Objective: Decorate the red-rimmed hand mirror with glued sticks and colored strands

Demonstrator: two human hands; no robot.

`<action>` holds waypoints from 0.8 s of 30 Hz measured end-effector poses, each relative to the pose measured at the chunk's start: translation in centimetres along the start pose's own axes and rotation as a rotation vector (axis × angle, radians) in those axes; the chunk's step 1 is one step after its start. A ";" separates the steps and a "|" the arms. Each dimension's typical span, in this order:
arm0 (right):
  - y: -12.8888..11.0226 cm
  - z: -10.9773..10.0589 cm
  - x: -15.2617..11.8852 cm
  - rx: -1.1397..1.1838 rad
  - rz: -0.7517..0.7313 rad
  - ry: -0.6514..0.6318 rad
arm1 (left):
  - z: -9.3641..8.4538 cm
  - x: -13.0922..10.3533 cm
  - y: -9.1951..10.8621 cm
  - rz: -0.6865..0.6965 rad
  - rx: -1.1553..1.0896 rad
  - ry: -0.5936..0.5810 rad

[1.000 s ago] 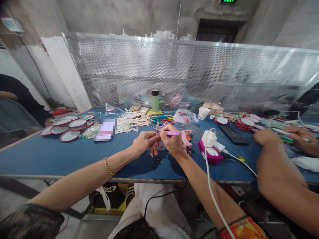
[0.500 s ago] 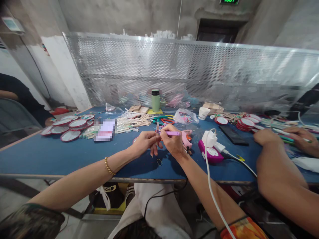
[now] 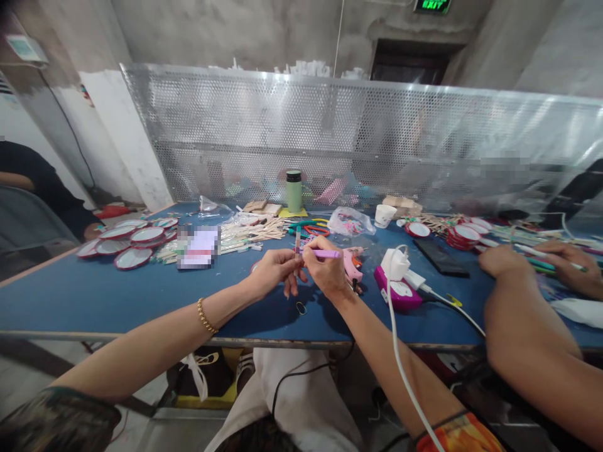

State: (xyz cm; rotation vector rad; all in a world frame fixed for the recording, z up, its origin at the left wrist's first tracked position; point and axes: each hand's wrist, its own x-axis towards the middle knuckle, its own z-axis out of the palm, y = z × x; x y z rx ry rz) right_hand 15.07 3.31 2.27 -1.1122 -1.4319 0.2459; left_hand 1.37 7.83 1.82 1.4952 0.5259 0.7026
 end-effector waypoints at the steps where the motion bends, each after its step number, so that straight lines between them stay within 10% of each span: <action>1: 0.0 0.0 0.0 0.001 0.002 -0.007 | 0.0 0.0 0.0 -0.001 0.001 0.000; 18: 0.2 -0.7 0.9 0.070 0.011 0.180 | -0.3 0.1 0.2 -0.107 -0.111 -0.003; 24: -0.5 -2.5 1.9 -0.187 -0.223 0.203 | -0.4 0.2 0.2 -0.091 -0.098 0.048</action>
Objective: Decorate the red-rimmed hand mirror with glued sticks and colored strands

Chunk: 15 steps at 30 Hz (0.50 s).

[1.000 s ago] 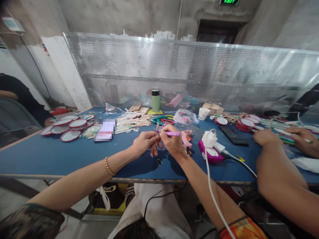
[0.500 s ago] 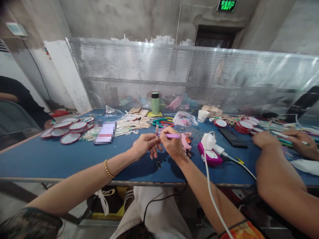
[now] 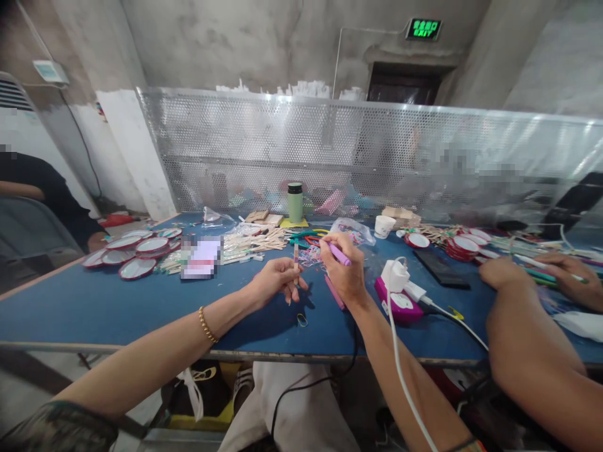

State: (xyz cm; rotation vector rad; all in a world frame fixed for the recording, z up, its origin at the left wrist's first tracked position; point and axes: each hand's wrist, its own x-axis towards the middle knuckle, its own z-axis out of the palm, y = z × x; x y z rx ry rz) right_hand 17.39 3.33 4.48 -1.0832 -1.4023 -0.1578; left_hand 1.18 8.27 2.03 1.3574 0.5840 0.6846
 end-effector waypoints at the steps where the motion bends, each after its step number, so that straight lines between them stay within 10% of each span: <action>1: 0.1 -0.3 0.2 -0.042 -0.072 -0.046 | 0.0 -0.1 0.2 0.005 0.008 0.010; 10: 2.0 -0.5 -1.1 -0.716 -0.287 -0.757 | -1.0 -0.3 2.7 0.105 0.220 0.285; 15: 2.4 0.9 -1.5 -0.925 -0.418 -0.901 | -1.2 0.0 3.0 0.060 0.293 0.357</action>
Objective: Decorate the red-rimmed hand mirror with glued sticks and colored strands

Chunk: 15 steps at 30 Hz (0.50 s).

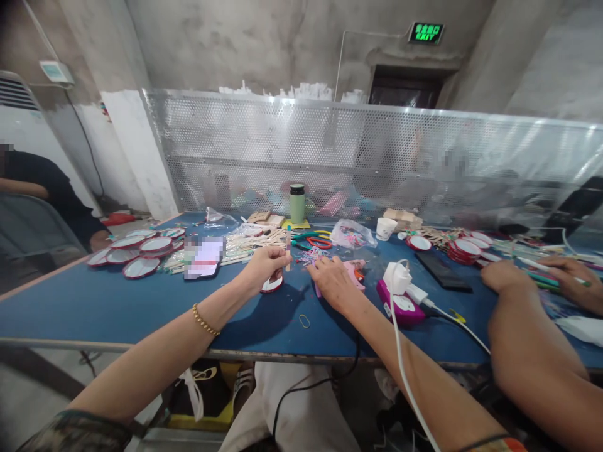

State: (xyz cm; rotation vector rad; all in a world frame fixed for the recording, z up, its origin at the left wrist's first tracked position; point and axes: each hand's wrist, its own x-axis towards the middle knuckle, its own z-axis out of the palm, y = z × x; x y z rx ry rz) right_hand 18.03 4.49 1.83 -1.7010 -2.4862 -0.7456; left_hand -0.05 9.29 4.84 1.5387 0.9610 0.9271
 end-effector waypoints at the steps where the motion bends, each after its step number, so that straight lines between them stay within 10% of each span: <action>1: -0.1 0.1 0.2 -0.023 -0.002 -0.019 | 0.1 0.0 0.0 -0.009 0.027 -0.004; 10: -0.3 -0.6 0.3 -0.136 -0.018 -0.125 | 1.7 -1.3 -2.0 -0.111 0.113 -0.144; 15: -0.6 -2.3 -1.2 -0.152 0.050 0.020 | 2.4 -1.4 -3.0 -0.120 0.050 -0.187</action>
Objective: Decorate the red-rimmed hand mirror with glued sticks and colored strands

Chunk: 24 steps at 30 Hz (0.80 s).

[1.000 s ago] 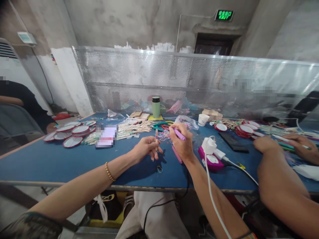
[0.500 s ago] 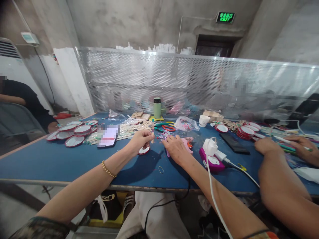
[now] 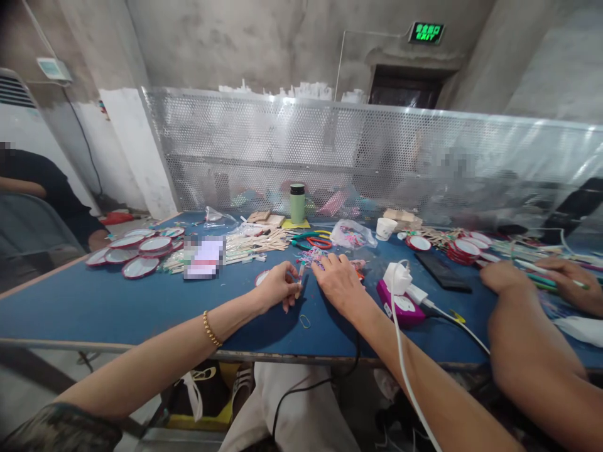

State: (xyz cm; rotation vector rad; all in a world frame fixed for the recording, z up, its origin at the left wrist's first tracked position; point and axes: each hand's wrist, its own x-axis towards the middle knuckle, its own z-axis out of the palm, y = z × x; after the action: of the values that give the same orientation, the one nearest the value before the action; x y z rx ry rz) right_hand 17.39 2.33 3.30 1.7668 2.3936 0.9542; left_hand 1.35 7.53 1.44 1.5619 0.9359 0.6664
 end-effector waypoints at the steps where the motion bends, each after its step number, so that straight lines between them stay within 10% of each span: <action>1: -0.3 -0.3 -0.7 0.004 0.008 0.059 | 0.1 0.1 -0.1 -0.004 -0.007 -0.023; 8: -3.9 -3.6 -9.2 0.300 -0.064 0.455 | 0.2 0.1 0.1 -0.051 -0.002 -0.143; 14: -3.8 -3.8 -13.5 0.472 0.057 0.455 | 0.7 0.0 0.4 -0.070 0.074 -0.166; 24: 0.1 -0.5 -8.5 0.220 0.336 0.295 | 0.9 -0.2 1.3 -0.080 0.359 -0.161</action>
State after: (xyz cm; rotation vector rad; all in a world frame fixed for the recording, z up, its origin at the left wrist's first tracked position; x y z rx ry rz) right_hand 20.35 -5.30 0.91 2.3137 2.5020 1.0868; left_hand 2.27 6.80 2.53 1.8519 1.0296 0.3205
